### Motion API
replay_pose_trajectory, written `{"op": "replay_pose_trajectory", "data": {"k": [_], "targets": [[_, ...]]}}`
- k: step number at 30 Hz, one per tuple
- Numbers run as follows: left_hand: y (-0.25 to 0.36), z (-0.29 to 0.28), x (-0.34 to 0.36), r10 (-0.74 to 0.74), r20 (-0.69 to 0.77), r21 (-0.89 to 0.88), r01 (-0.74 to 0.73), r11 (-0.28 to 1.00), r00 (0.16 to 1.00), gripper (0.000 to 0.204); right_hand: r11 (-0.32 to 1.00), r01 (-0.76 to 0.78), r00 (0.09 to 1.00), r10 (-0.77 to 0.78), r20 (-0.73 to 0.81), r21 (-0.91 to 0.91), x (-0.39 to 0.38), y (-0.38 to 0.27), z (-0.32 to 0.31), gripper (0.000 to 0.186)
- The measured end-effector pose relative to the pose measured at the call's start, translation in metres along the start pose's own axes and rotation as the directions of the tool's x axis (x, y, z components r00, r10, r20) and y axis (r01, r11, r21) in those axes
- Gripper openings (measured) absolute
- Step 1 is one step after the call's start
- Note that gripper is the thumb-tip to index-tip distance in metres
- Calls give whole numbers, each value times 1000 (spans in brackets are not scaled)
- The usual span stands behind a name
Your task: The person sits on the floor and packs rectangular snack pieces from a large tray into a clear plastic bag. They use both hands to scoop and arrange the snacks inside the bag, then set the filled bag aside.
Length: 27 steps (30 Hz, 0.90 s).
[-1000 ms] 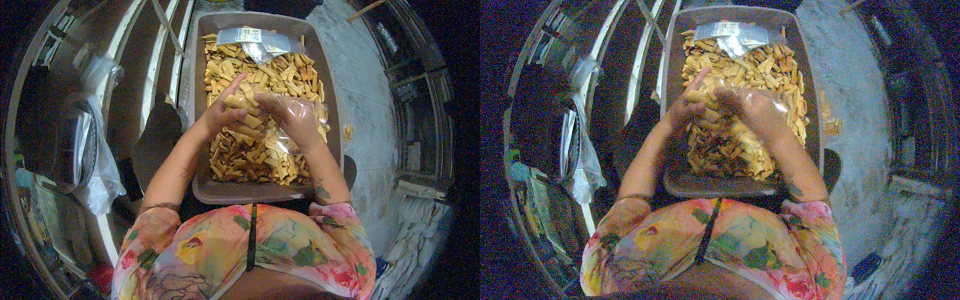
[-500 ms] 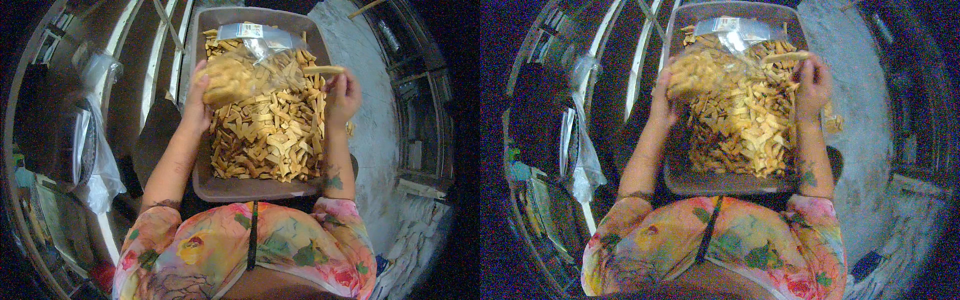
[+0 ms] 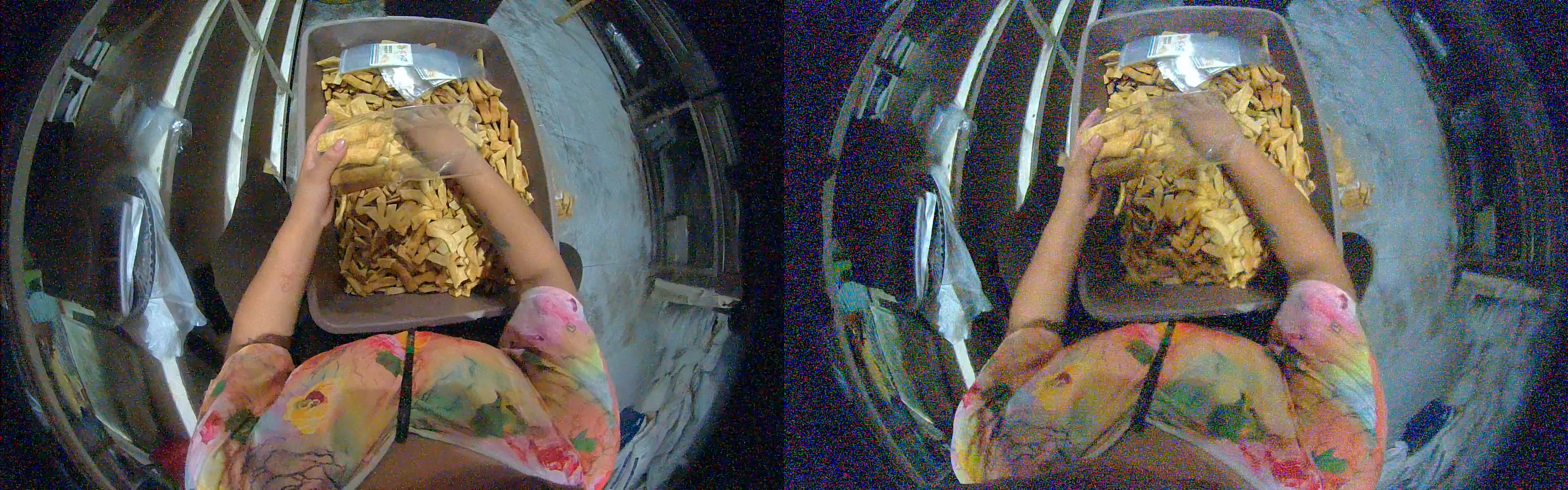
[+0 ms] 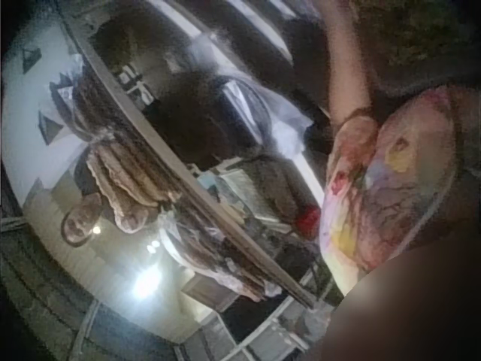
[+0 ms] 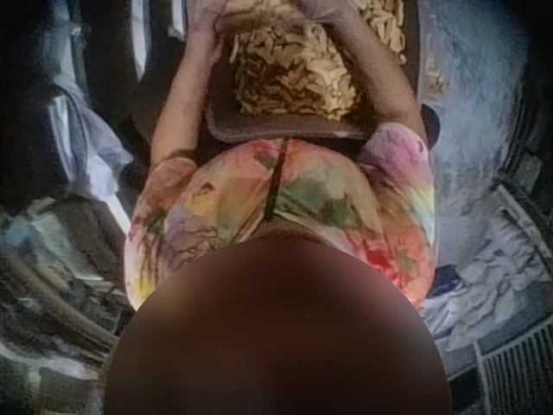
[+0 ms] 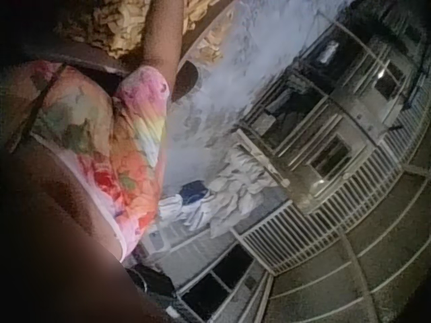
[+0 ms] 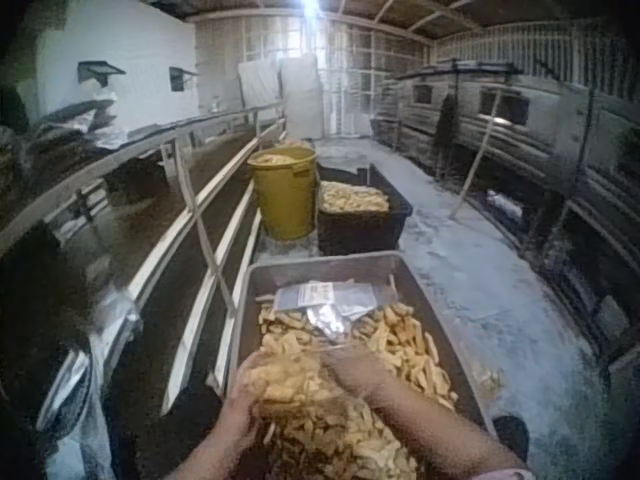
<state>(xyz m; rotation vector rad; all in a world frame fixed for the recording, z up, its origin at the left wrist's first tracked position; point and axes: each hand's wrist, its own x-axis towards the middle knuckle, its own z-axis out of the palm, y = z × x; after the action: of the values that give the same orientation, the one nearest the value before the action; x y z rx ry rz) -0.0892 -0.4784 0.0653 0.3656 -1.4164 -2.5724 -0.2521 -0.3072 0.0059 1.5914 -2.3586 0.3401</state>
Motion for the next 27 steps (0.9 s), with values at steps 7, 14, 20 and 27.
{"op": "replay_pose_trajectory", "data": {"k": [7, 14, 20, 27], "targets": [[4, -1, 2, 9, -80, 8, -9, 1000, 997, 61, 942, -199, 939, 261, 222, -269, 0, 7, -5, 28], [6, 0, 2, 57, -116, -35, -62, 997, 992, 61, 963, -153, 948, 207, 242, -223, 2, -12, 8, 25], [6, 0, 2, 93, -16, 9, -93, 996, 995, 70, 743, -669, 702, 619, 353, 28, 7, -44, 22, 33], [3, -1, 3, 163, 73, 79, -168, 983, 984, 85, 785, -492, 853, 351, 386, 375, -18, -12, -35, 40]]}}
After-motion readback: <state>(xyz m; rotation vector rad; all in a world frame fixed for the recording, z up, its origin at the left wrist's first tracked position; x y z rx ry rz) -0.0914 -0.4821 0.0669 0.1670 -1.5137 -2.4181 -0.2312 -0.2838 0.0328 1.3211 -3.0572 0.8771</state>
